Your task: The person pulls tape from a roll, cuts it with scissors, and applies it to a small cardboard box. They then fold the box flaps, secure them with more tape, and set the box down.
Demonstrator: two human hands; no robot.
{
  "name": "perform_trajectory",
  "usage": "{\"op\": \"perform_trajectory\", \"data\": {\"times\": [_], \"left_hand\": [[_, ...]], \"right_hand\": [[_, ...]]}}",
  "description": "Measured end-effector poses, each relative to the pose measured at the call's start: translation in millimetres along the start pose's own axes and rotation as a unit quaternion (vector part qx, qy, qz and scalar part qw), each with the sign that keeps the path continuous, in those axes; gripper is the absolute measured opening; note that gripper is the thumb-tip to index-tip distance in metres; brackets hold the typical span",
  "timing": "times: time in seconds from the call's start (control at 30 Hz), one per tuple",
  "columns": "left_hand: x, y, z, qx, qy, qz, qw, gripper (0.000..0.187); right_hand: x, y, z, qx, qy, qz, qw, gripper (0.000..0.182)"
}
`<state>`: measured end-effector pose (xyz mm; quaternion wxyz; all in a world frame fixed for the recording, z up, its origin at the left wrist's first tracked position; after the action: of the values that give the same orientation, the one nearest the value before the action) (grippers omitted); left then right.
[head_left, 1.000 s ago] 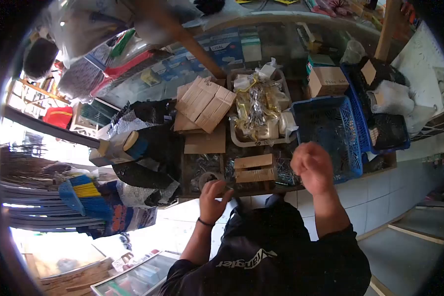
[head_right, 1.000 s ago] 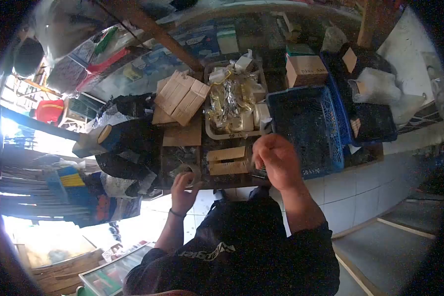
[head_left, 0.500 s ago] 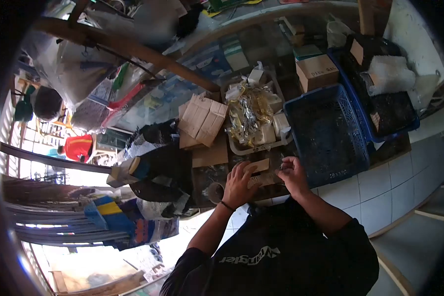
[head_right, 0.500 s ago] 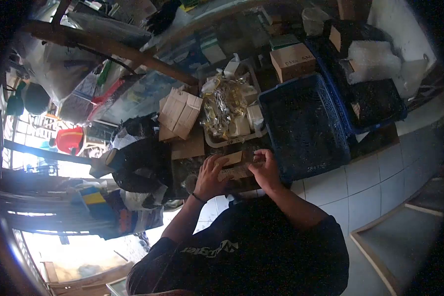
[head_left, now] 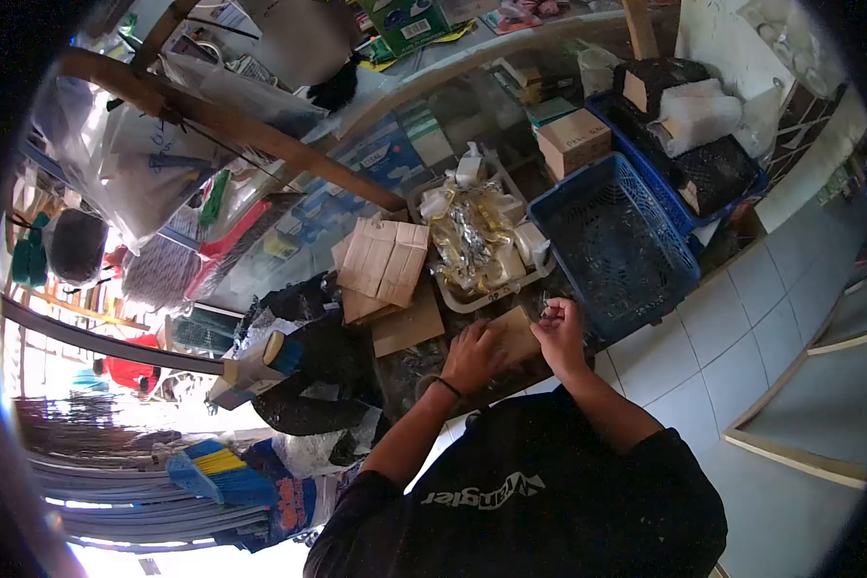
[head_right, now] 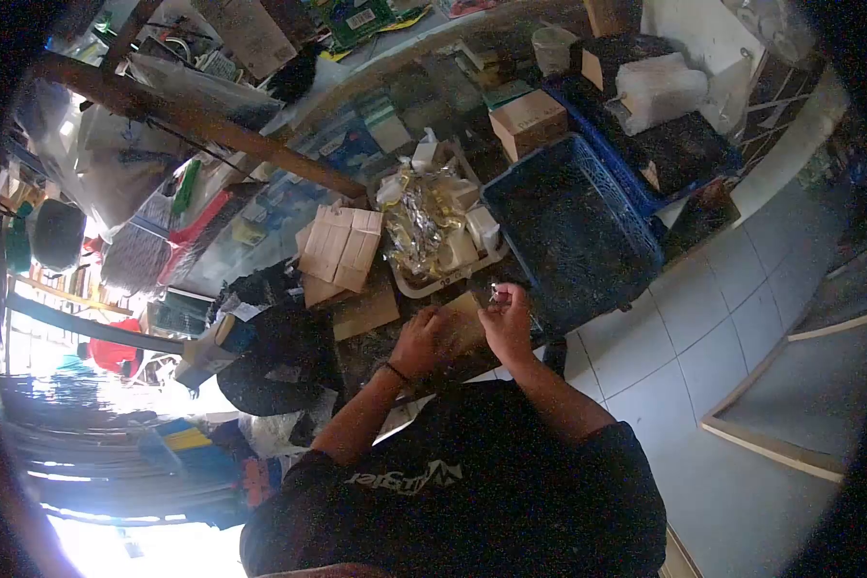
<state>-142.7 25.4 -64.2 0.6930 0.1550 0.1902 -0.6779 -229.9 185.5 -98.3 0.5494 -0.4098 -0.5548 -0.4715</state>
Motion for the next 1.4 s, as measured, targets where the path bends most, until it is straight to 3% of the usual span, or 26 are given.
{"op": "perform_trajectory", "data": {"times": [0.27,0.57,0.67,0.87,1.17,1.4], "left_hand": [[-10,-1,6,-0.003,-0.025,-0.029,0.999,0.066],[-4,-10,3,0.012,0.004,-0.051,0.999,0.07],[-4,-12,3,0.025,-0.004,-0.055,0.998,0.072],[-6,-9,-1,0.0,0.001,-0.053,0.999,0.065],[-8,-8,-9,-0.025,-0.053,-0.06,0.996,0.071],[-4,-10,-13,-0.048,-0.048,-0.047,0.997,0.066]], "right_hand": [[9,1,0,0.005,0.1,0.107,0.989,0.043],[2,-16,-1,0.01,0.028,0.059,0.998,0.041],[4,-16,1,-0.001,0.001,-0.007,1.0,0.042],[4,-13,1,0.007,0.0,-0.002,1.0,0.042],[41,0,-8,0.036,0.167,0.233,0.957,0.037],[39,4,-12,0.091,0.235,0.264,0.931,0.029]]}}
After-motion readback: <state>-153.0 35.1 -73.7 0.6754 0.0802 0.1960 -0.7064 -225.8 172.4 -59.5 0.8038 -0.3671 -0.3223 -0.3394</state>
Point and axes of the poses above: each hand's wrist, its own y-axis away from the middle knuckle, its own z-axis out of the back of the hand, x = y × z, the point moved 3 cm from there along -y, towards the middle knuckle, and after that the axes turned 2 degrees about -x, right-handed, at the moved point
